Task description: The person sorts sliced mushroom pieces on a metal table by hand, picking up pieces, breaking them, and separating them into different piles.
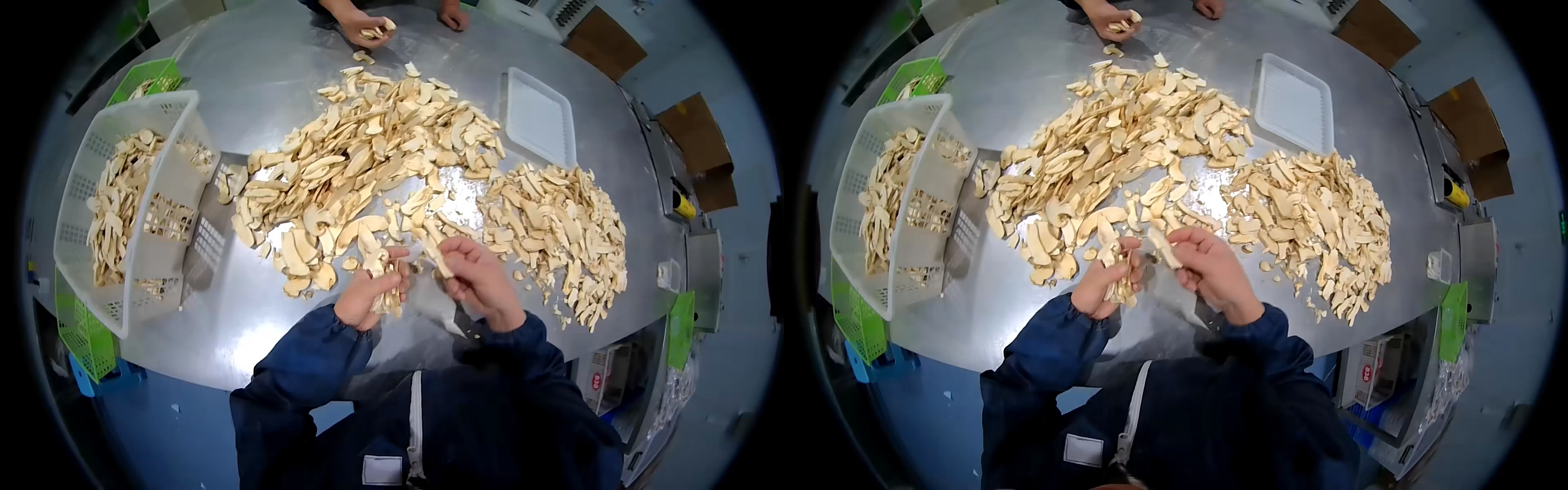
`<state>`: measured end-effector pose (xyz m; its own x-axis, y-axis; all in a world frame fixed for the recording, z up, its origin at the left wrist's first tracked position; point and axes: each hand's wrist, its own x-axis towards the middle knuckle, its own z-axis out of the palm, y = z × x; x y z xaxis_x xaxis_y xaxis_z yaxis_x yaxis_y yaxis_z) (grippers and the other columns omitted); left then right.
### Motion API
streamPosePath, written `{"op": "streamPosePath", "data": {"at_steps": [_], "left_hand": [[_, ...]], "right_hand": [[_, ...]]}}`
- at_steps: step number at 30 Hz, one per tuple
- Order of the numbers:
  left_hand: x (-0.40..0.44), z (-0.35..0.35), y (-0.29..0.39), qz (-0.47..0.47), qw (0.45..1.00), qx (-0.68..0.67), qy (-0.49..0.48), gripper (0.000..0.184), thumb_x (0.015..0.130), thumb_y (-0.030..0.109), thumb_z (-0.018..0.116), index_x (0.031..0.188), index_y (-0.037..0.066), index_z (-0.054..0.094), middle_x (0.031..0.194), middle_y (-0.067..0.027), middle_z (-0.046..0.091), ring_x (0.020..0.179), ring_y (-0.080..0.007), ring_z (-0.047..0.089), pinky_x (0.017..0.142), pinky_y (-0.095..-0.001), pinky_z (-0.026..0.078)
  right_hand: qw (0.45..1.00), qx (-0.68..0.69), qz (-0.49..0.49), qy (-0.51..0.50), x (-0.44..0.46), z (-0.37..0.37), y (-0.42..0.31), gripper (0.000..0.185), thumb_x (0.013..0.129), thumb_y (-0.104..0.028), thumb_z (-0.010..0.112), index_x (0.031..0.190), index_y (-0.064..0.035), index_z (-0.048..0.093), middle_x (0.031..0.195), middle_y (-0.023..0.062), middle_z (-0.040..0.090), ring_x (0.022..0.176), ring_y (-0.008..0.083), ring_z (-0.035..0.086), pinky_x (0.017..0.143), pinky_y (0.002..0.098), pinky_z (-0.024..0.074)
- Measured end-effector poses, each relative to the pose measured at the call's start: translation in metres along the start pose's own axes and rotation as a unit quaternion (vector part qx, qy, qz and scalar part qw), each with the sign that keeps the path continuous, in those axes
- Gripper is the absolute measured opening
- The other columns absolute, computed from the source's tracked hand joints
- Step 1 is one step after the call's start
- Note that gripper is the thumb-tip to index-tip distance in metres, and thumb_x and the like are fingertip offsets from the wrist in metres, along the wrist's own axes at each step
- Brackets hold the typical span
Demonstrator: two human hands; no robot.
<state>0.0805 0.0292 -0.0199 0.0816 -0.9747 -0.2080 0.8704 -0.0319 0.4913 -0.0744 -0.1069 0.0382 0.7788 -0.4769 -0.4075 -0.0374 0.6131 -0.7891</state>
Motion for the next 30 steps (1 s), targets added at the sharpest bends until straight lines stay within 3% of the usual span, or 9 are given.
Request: {"op": "streamPosePath", "data": {"at_steps": [5,9,15,25,30], "left_hand": [[0.001,0.010,0.005,0.015,0.998,0.042,0.038,0.039,0.082,0.005,0.057,0.119,0.003,0.045,0.102,-0.0076,0.056,0.079,-0.0135,0.054,0.068,-0.0271,0.046],[0.002,0.002,0.001,0.031,0.998,0.057,0.026,0.031,0.081,0.003,0.057,0.111,0.002,0.048,0.095,-0.0066,0.056,0.079,-0.0132,0.055,0.068,-0.0264,0.046],[0.000,0.003,0.002,-0.010,0.994,0.053,0.094,0.029,0.079,0.000,0.058,0.106,0.001,0.050,0.087,-0.0064,0.057,0.070,-0.0138,0.056,0.063,-0.0263,0.046],[-0.001,0.005,0.003,-0.054,0.986,0.158,0.016,0.026,0.078,0.002,0.058,0.104,0.003,0.052,0.086,-0.0046,0.056,0.073,-0.0126,0.056,0.061,-0.0252,0.047],[-0.001,0.003,0.003,-0.066,0.981,0.184,0.004,0.028,0.076,0.001,0.057,0.103,0.003,0.050,0.094,-0.0050,0.054,0.087,-0.0141,0.055,0.076,-0.0268,0.045]], "right_hand": [[0.994,0.099,0.034,-0.030,0.001,0.017,0.028,0.011,0.089,-0.010,0.054,0.098,-0.0048,0.051,0.074,0.0075,0.059,0.046,0.0082,0.046,0.040,0.0191,0.0329],[0.993,0.088,0.065,-0.041,0.004,0.021,0.032,0.009,0.089,-0.012,0.054,0.095,-0.0063,0.050,0.073,0.0045,0.059,0.048,0.0068,0.047,0.041,0.0194,0.0331],[0.987,-0.156,-0.021,0.003,0.000,0.020,0.031,0.013,0.089,-0.016,0.057,0.088,-0.0028,0.059,0.068,-0.0010,0.057,0.051,0.0026,0.045,0.045,0.0178,0.0334],[0.984,-0.145,0.032,-0.095,-0.002,0.008,0.018,0.009,0.085,-0.009,0.058,0.082,-0.0009,0.060,0.067,-0.0007,0.056,0.054,0.0034,0.044,0.049,0.0182,0.0333],[0.981,-0.161,0.048,-0.100,-0.003,0.005,0.017,0.009,0.085,-0.010,0.057,0.082,-0.0027,0.061,0.070,-0.0010,0.058,0.055,0.0026,0.044,0.049,0.0177,0.0333]]}}
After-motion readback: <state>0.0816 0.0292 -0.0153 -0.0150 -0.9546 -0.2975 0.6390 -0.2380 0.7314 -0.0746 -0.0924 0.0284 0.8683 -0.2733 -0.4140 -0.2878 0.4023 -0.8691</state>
